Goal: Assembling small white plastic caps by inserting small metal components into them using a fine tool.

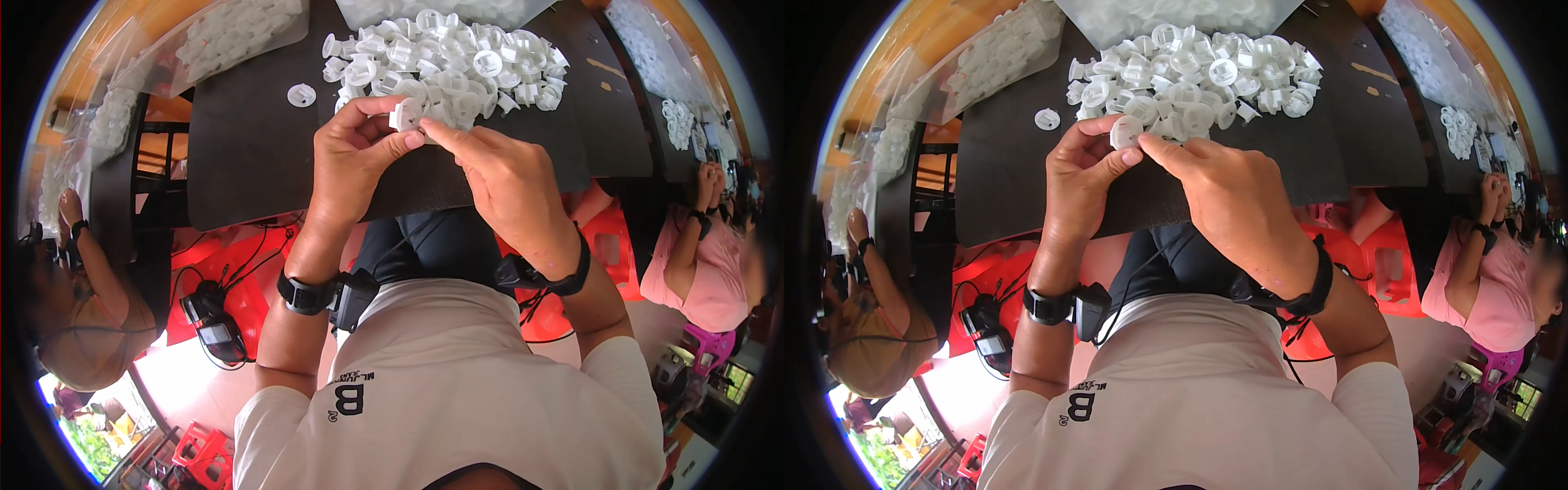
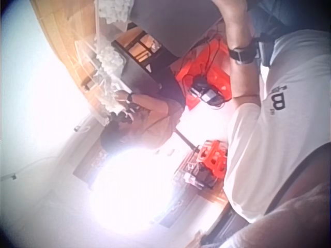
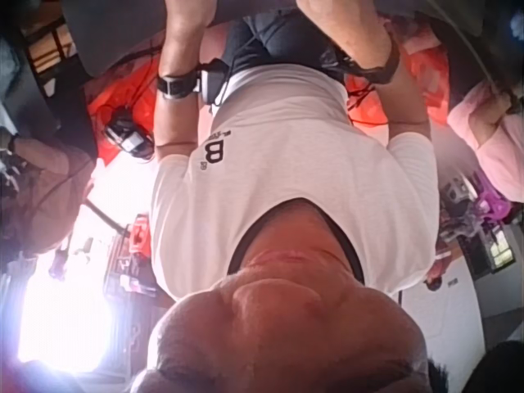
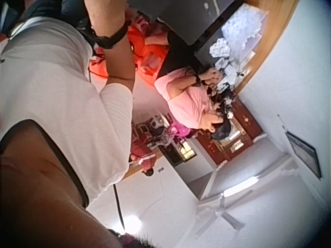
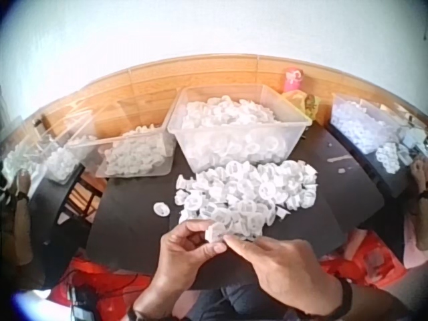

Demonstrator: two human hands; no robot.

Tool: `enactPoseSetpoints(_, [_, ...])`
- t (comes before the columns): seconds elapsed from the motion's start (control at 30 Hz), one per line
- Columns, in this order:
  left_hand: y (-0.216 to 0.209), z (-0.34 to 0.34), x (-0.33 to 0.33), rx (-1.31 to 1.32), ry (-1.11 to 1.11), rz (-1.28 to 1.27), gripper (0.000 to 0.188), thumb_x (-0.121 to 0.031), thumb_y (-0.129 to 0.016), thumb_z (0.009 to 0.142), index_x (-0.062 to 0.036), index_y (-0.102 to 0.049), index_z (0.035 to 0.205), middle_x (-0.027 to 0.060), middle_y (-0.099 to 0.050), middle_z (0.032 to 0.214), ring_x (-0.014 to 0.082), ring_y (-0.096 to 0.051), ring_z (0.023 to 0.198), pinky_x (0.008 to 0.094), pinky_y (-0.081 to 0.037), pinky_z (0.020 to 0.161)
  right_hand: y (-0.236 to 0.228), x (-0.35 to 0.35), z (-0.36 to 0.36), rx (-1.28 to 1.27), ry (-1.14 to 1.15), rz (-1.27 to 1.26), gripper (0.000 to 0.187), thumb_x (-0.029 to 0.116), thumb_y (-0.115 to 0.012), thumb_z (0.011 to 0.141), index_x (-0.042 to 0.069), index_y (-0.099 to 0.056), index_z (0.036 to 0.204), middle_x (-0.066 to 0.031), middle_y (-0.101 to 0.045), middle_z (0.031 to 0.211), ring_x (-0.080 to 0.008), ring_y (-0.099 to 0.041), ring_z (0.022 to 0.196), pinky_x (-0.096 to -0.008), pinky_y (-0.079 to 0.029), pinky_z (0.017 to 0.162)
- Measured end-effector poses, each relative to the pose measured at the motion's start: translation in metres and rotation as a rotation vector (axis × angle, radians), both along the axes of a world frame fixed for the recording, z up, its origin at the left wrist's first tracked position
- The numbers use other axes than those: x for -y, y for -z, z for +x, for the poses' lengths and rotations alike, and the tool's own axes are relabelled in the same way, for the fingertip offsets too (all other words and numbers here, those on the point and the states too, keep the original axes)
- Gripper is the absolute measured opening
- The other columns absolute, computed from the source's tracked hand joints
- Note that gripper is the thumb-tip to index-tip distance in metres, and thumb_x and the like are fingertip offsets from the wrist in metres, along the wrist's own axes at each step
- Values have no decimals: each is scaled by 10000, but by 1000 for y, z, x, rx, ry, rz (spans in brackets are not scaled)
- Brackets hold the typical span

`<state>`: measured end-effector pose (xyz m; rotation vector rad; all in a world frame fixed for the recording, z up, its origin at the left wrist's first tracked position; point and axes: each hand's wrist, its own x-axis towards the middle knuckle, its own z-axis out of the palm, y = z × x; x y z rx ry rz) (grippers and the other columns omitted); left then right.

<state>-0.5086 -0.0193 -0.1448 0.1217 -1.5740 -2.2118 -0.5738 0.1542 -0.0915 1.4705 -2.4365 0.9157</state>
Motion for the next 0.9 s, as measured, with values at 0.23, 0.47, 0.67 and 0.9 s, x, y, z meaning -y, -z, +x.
enactPoseSetpoints(0.23, [0, 1, 0, -14, 14, 25, 332, 59, -733, 816, 40, -609, 1123, 110, -675, 1061, 160, -652, 973, 312, -548, 891, -4, 3, -1, 18, 7, 11, 528, -88, -586, 800, 172, -646, 1255, -122, -592, 713, -270, -605, 602, -366, -508, 568])
enactPoseSetpoints(0.47, [1, 1, 0, -19, 11, 20, 335, 58, -730, 820, 41, -604, 1129, 109, -673, 1064, 158, -649, 978, 311, -545, 897, -5, 5, 1, 15, 19, 32, 537, -96, -580, 798, 172, -642, 1259, -123, -608, 739, -273, -611, 616, -370, -509, 573])
enactPoseSetpoints(0.67, [1, 0, 0, -8, -6, 8, 328, 67, -725, 821, 44, -600, 1124, 110, -670, 1068, 157, -646, 983, 309, -542, 902, -3, 4, 0, 16, 16, 20, 539, -104, -576, 793, 166, -643, 1255, -128, -615, 749, -272, -619, 621, -369, -516, 576])
enactPoseSetpoints(0.9, [1, 0, -1, -16, 0, 37, 328, 67, -724, 822, 44, -600, 1125, 110, -672, 1056, 157, -647, 976, 308, -542, 901, -3, 5, 1, 6, 23, 22, 537, -100, -580, 792, 171, -647, 1251, -123, -618, 750, -271, -619, 620, -369, -518, 576])
